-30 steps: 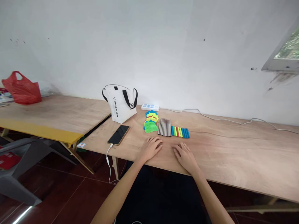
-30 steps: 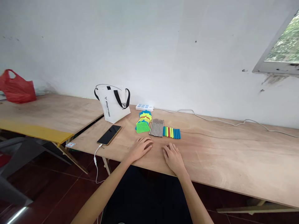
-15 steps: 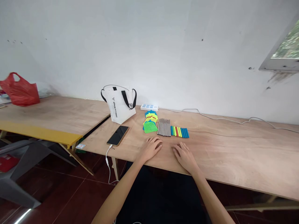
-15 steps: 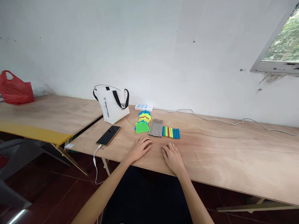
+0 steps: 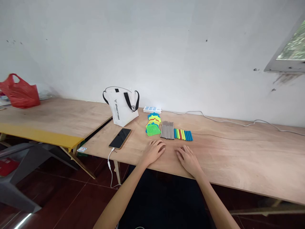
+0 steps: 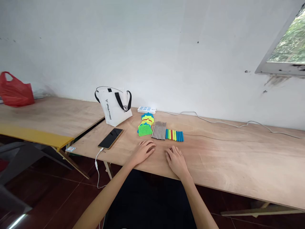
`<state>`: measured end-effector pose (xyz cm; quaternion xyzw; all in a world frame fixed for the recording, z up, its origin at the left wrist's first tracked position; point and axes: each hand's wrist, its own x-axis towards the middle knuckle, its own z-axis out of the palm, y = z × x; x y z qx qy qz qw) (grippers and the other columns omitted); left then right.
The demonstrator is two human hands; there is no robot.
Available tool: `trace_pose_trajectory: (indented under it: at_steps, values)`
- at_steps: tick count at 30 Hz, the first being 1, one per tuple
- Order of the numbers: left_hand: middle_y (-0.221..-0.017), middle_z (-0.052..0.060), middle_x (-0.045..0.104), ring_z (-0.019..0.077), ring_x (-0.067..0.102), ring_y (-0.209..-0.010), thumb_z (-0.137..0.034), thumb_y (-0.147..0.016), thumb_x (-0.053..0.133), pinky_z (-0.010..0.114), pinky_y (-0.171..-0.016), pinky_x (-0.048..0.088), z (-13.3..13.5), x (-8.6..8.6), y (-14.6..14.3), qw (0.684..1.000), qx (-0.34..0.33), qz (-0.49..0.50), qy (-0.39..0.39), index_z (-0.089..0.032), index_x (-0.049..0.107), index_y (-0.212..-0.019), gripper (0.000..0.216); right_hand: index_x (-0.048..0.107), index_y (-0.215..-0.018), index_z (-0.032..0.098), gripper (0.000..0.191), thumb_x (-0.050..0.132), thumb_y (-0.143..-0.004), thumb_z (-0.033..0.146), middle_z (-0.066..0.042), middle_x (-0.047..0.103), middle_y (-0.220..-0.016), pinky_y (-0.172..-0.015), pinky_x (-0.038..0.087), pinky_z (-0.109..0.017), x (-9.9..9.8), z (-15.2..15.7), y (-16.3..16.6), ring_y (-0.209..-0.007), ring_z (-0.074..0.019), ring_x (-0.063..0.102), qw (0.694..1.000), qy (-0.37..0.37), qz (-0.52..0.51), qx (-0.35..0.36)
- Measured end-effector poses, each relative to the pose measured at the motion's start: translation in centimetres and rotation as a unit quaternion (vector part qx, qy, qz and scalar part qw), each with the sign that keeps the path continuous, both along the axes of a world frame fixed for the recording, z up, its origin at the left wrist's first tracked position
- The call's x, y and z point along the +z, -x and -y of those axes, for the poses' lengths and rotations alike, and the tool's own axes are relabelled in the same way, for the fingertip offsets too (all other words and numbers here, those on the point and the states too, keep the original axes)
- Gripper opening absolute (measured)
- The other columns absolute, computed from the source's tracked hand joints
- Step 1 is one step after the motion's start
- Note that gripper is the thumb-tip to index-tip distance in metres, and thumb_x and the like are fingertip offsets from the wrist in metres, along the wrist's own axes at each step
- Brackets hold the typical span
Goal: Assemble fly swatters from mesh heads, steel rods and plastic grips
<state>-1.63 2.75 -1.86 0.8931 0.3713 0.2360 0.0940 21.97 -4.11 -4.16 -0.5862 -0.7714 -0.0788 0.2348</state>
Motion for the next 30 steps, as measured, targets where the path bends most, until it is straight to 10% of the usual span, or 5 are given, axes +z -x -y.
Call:
trace_pose_trajectory:
  at_steps: [30]
  values:
    - [-0.132,0.002,0.062,0.0229,0.056,-0.124,-0.034,-0.104,0.047,0.041,-0.106,0.041,-0.11,-0.20,0.03,1.000,0.000,0.002,-0.004,-0.028,0.062,-0.124,0.025,0.067,-0.112,0.024,0.030,0.039,-0.104,0.029,-0.009,0.063,-0.105,-0.083,0.051,-0.037,-0.03,-0.01,-0.03,-0.097,-0.0239,0.060,1.000,-0.008,0.001,0.003]
